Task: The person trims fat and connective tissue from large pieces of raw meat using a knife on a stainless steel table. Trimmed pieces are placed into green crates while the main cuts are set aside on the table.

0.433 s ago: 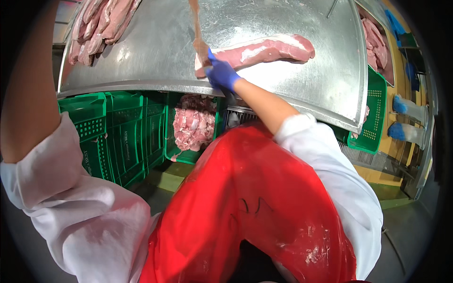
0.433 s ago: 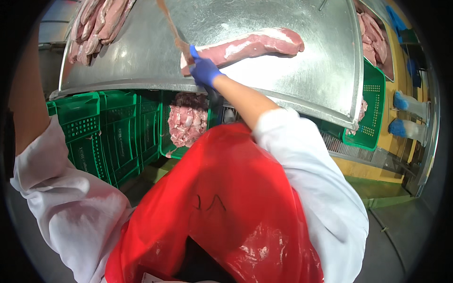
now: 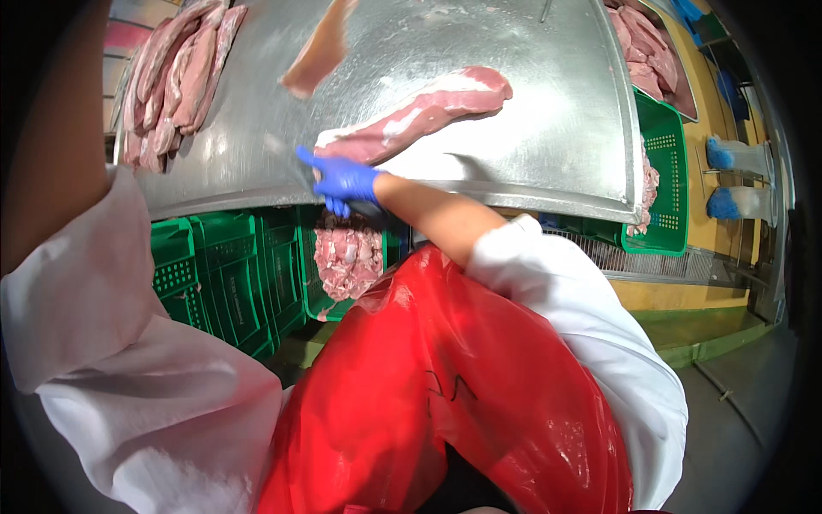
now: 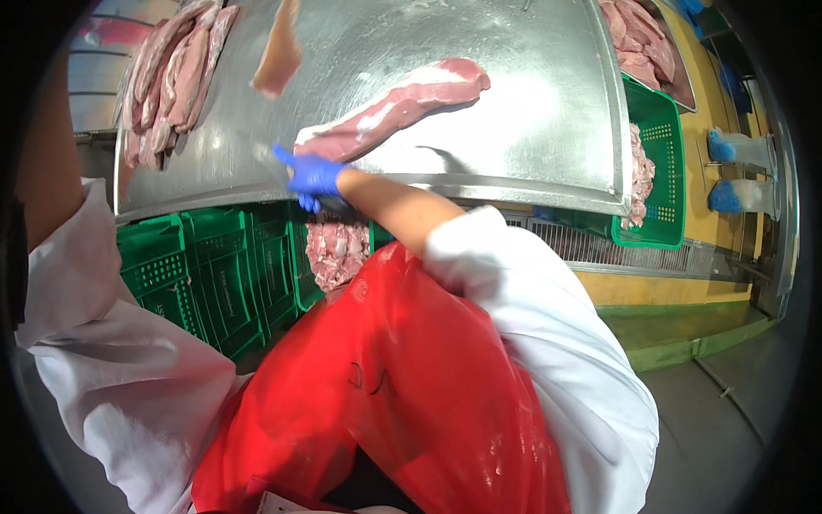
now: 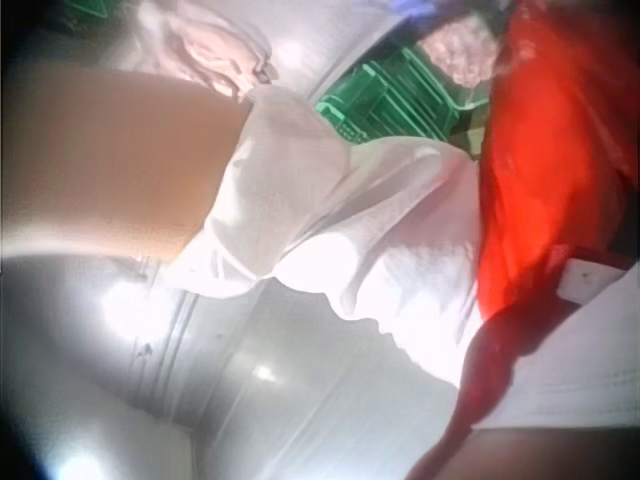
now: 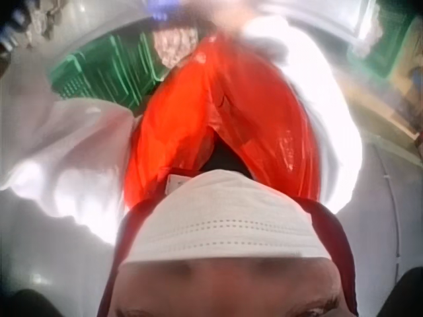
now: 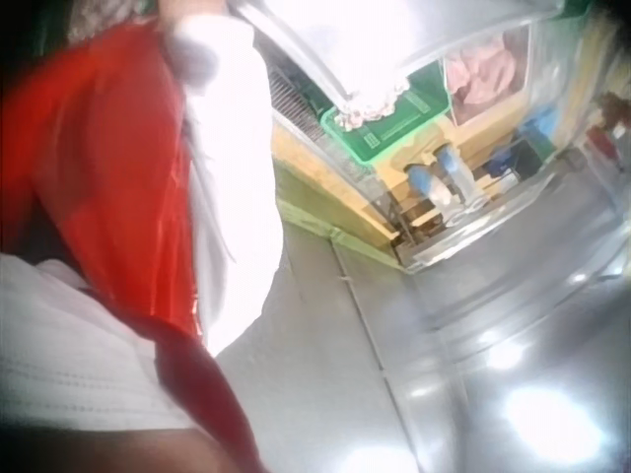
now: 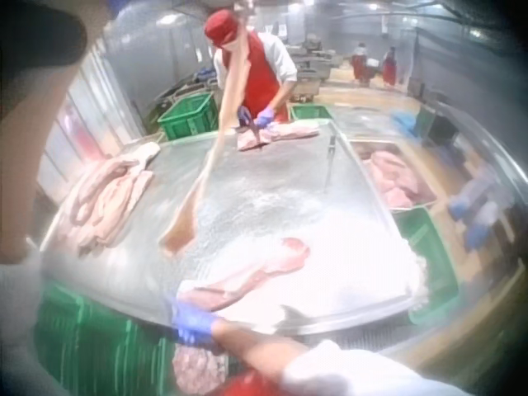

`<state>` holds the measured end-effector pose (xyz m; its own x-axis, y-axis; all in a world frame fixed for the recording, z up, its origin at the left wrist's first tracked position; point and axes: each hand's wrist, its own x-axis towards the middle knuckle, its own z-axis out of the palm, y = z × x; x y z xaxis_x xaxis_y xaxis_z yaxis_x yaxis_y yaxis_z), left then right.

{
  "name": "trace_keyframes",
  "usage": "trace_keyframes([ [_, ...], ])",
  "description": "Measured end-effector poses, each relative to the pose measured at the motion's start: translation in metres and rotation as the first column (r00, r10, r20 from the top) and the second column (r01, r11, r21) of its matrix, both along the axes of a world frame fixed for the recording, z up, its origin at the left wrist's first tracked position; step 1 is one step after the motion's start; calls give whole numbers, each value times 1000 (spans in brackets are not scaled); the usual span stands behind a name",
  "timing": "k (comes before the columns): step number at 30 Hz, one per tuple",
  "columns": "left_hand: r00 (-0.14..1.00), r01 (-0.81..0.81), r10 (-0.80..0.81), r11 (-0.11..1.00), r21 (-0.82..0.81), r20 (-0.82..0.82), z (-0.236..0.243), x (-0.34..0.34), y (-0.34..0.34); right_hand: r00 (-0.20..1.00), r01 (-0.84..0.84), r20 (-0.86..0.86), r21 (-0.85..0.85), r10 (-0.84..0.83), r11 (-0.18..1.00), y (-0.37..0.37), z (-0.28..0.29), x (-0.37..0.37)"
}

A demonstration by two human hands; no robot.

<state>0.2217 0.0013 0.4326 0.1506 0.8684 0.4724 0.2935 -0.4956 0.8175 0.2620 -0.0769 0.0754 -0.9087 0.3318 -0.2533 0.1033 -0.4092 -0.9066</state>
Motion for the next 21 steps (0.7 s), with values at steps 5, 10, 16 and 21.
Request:
trace_keyframes([
  [5, 996, 79, -83, 992, 95, 38, 20, 47, 3, 992, -120, 73, 218, 106, 969, 8, 61, 152],
  [10, 982, 103, -133, 974, 204, 136, 31, 86, -10, 978, -15, 207, 236, -35, 972, 30, 58, 344],
  [16, 986, -137, 167, 786, -603, -7, -325, 116, -15, 659, 609, 271, 355, -702, 709, 3, 34, 498],
  [21, 765, -480, 63, 719, -503, -640, -432, 148, -49, 756, 215, 446, 523, -479, 825, 49, 6, 466],
])
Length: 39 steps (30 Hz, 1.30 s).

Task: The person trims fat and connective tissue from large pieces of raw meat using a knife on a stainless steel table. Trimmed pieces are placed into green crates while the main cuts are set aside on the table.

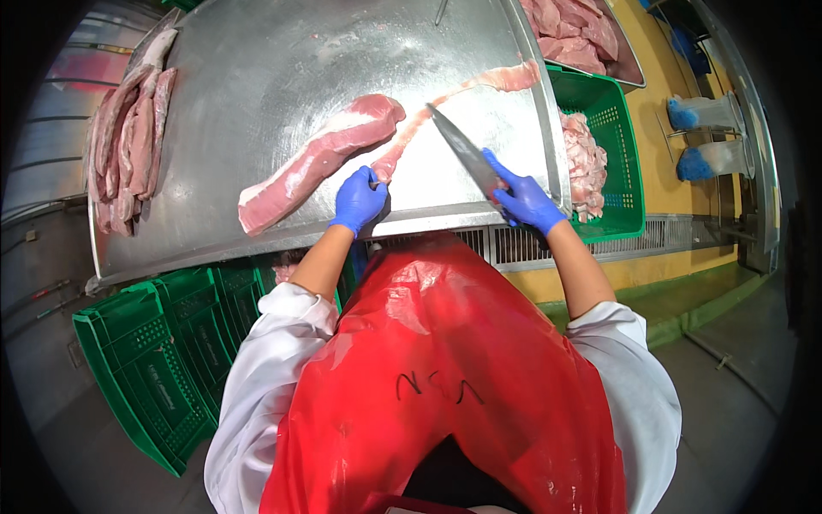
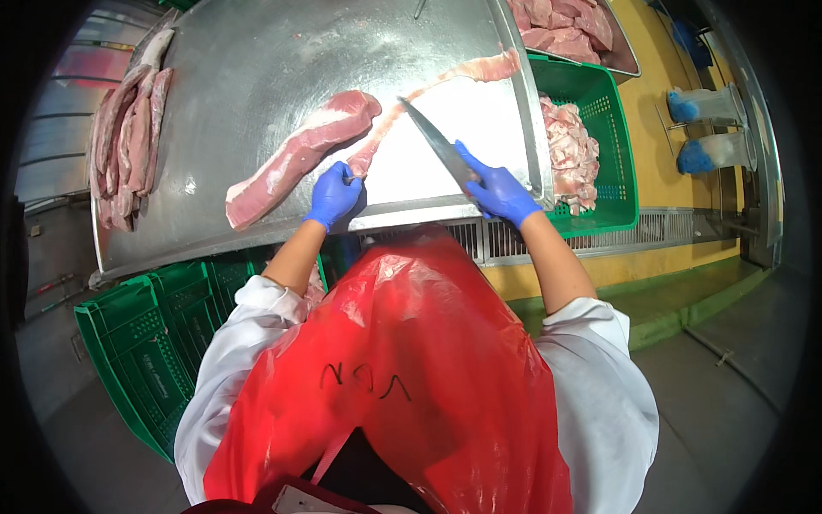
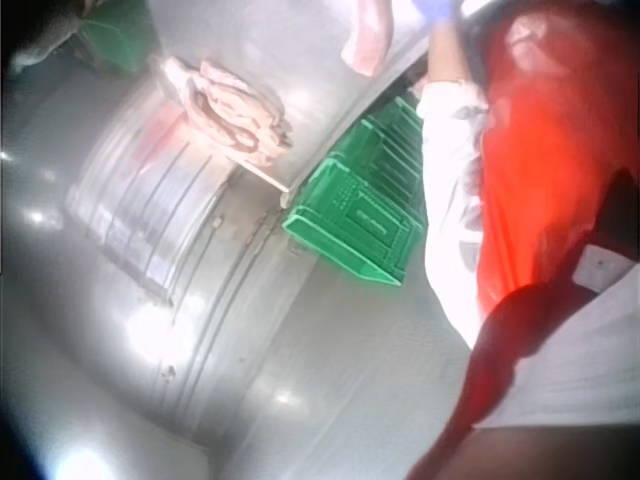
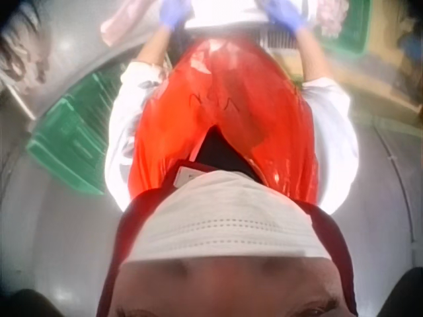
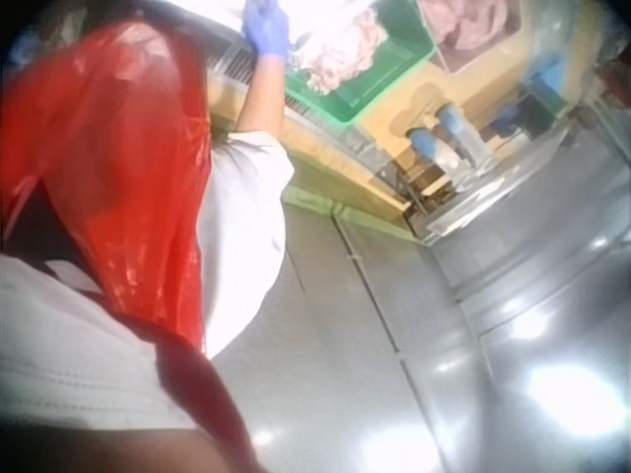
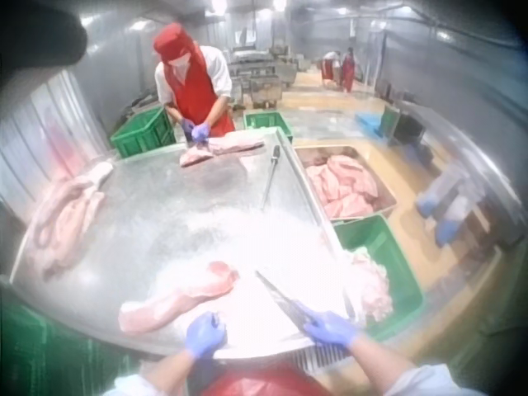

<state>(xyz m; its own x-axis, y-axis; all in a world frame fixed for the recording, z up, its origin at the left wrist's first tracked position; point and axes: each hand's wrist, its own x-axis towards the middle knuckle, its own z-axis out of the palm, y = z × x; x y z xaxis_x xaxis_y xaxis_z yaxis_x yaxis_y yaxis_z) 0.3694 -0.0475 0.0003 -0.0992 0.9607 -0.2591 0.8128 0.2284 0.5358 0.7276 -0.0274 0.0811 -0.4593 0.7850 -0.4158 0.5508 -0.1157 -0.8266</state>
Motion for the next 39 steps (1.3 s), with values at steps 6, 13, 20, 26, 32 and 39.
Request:
trace_keyframes([
  [6, 961, 171, -169, 985, -9, -219, 9, 22, 14, 891, -422, 249, 146, 380, 895, 11, 0, 1],
  [13, 967, 232, -235, 972, -44, -93, 39, 52, 18, 754, -597, 399, 86, 522, 798, 58, -15, -67],
  [20, 959, 182, -160, 980, 78, -236, 49, -5, 14, 810, -580, 267, 242, 521, 778, 50, -11, 26],
  [26, 955, 209, -202, 978, 10, -219, 34, 14, -25, 697, -699, 379, 165, 609, 696, 65, 11, -25],
  [32, 976, 104, -104, 995, -6, -193, 31, -1, -42, 653, -741, 387, 151, 651, 654, 82, 29, 9],
  [39, 977, 17, -27, 999, -47, -213, 38, -18, -52, 616, -773, 350, 93, 706, 628, 92, 42, 5],
])
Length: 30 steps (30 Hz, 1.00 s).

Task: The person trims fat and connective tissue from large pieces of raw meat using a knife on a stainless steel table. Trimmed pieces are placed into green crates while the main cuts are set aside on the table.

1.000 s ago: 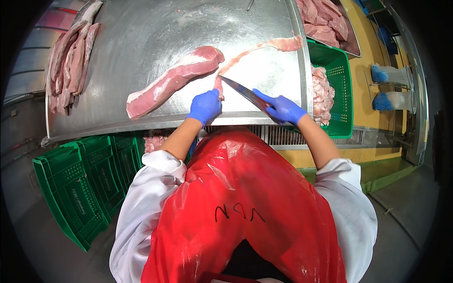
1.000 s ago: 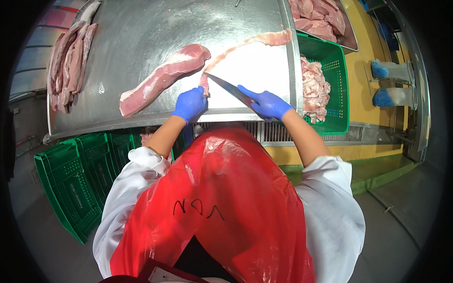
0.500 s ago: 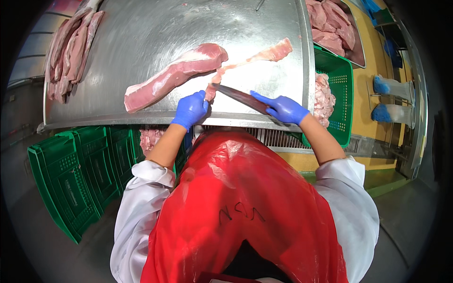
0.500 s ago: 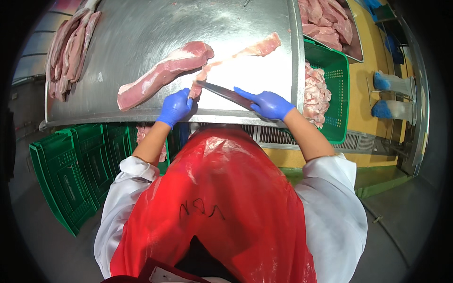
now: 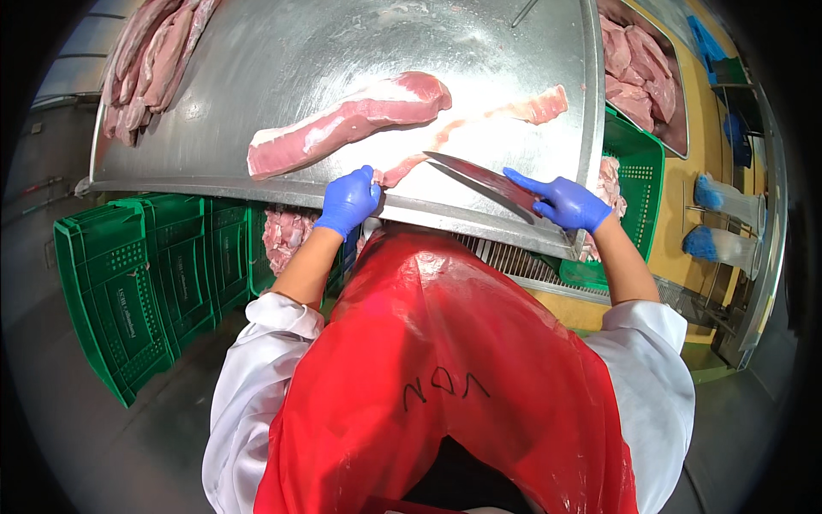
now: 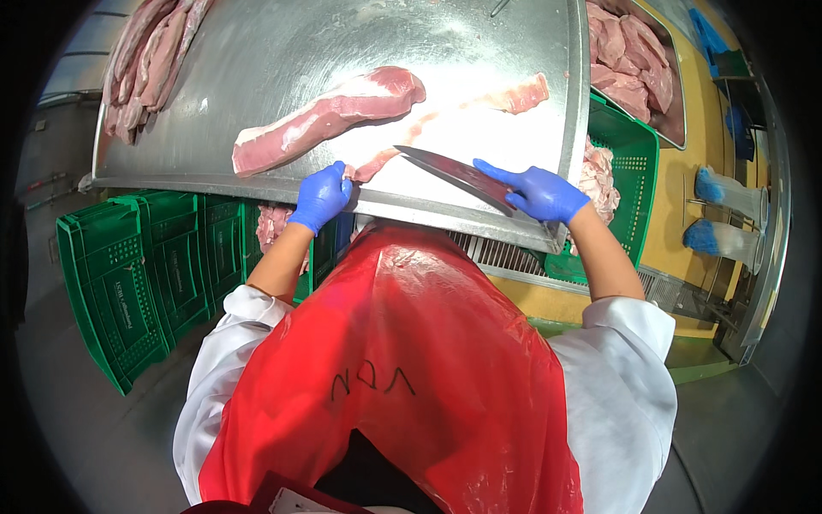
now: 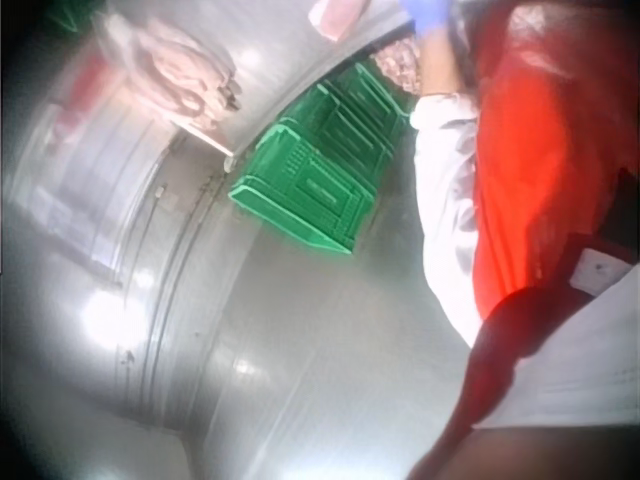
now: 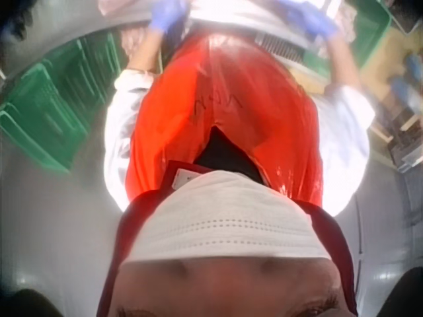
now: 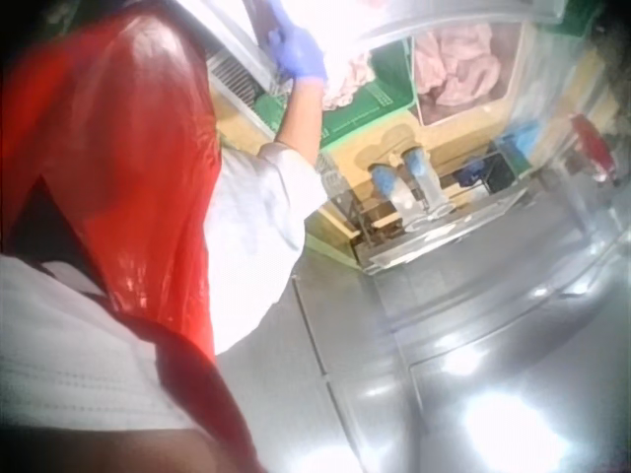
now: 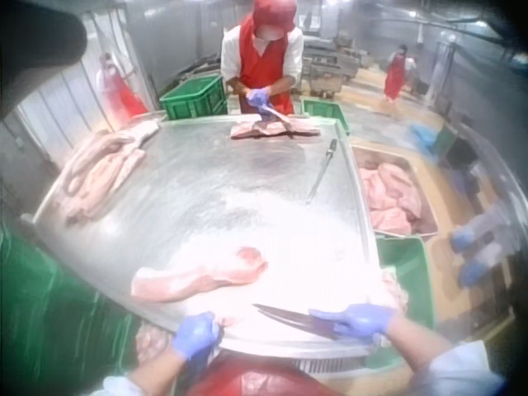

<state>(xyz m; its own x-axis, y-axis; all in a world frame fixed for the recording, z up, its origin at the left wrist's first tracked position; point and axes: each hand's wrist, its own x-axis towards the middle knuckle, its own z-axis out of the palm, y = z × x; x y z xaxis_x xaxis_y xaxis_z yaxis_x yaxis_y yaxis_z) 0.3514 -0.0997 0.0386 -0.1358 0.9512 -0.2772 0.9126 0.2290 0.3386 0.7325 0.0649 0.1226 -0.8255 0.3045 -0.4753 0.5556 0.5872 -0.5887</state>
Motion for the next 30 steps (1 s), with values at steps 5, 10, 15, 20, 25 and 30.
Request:
trace_keyframes([
  [5, 993, 41, -52, 994, 98, 105, -6, 8, 1, 998, 14, 60, -40, -11, 999, -22, -42, -75],
  [10, 981, 124, -144, 981, 150, 130, 33, 49, 40, 998, -59, -18, 139, 62, 989, -40, -104, -175],
  [15, 963, -214, 96, 838, 503, 250, 46, -55, 31, 999, -36, -6, 44, 36, 998, -42, -67, -109],
  [20, 848, -504, 437, 840, 201, 299, 51, -165, -104, 657, 465, -135, -702, -742, 539, -41, -68, -63],
  [25, 725, -684, 658, 657, -316, -201, -8, -204, -202, 96, 413, -244, -872, -965, 262, 24, -124, -170],
  [30, 794, -606, 607, 791, -83, -14, 3, -198, -180, -397, 568, -504, -791, -767, 225, 107, -191, -54],
])
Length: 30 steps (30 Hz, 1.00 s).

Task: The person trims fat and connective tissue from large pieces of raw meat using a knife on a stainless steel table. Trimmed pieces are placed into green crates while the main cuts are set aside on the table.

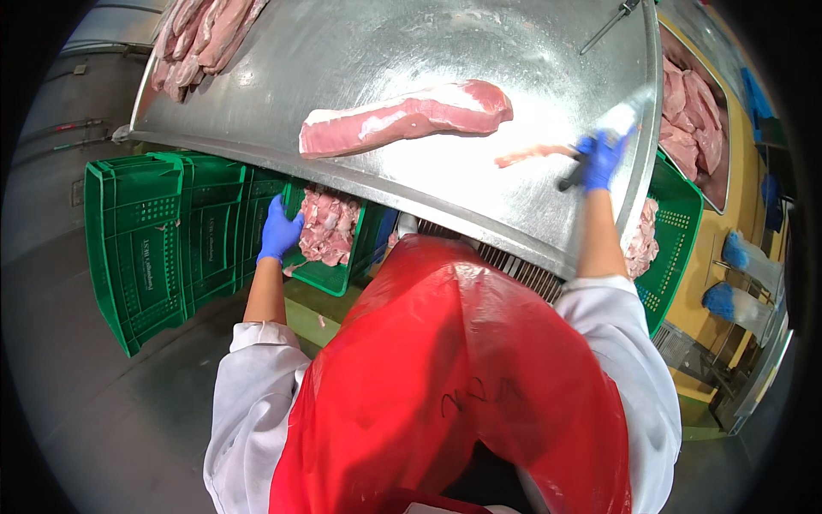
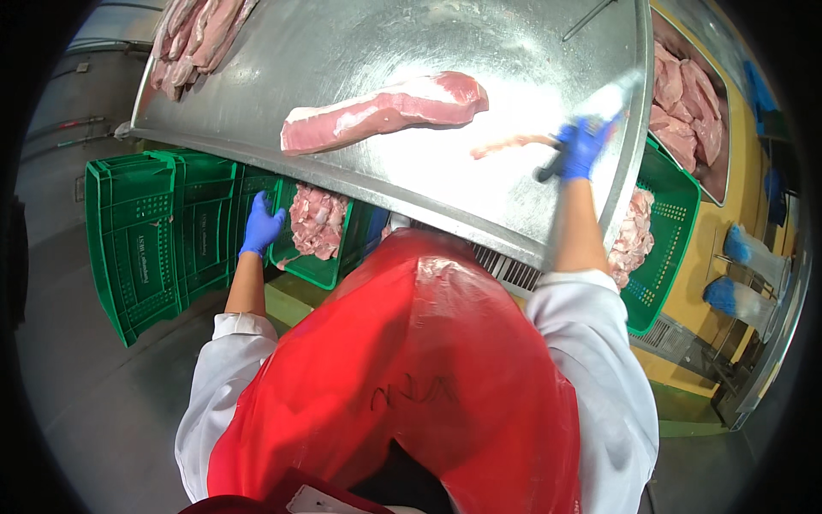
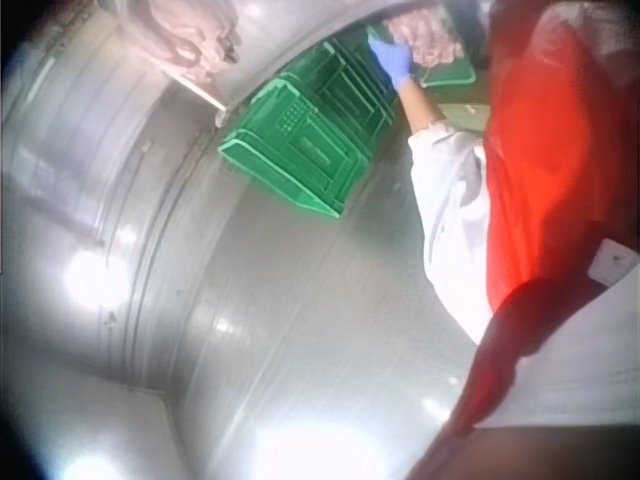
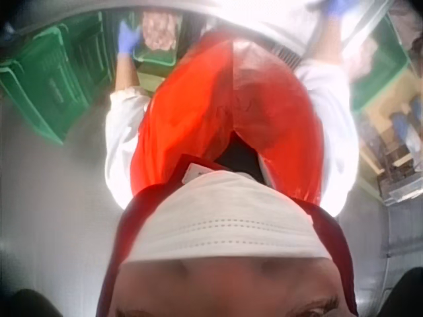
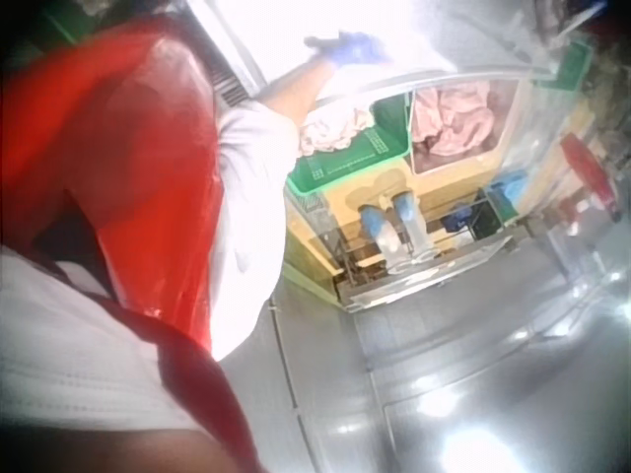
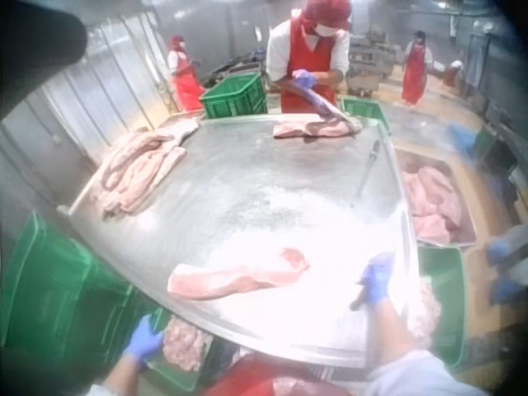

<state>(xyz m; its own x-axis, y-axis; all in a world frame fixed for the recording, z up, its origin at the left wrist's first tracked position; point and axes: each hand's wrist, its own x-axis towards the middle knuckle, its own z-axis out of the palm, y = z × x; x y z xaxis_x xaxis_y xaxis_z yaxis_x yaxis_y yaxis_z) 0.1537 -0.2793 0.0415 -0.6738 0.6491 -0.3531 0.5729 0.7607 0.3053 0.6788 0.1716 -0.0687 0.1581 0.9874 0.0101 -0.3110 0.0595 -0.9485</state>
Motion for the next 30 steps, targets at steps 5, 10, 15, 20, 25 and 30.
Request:
trace_keyframes([
  [5, 795, 586, -477, 762, 275, -374, 6, 33, 137, 705, 342, 586, 212, -399, 915, 34, 64, 208],
  [10, 605, 792, -679, 569, 221, -416, -10, 103, 252, 669, 323, 595, 307, -445, 895, 2, 138, 252],
  [15, 705, 678, -602, 728, 104, -375, -15, 139, 284, 996, -1, 91, -184, 18, 983, -69, 85, 81],
  [20, 735, 606, -532, 793, 57, -420, -16, 164, 298, 974, -189, 91, -173, 207, 967, -89, 67, -66],
  [25, 718, 673, -591, 725, 149, -368, -11, 196, 315, 728, -333, 478, -380, 492, 863, -30, 107, -60],
  [30, 637, 767, -707, 537, 352, -307, -18, 122, 295, 716, -273, 454, -516, 530, 812, -4, 123, -88],
])
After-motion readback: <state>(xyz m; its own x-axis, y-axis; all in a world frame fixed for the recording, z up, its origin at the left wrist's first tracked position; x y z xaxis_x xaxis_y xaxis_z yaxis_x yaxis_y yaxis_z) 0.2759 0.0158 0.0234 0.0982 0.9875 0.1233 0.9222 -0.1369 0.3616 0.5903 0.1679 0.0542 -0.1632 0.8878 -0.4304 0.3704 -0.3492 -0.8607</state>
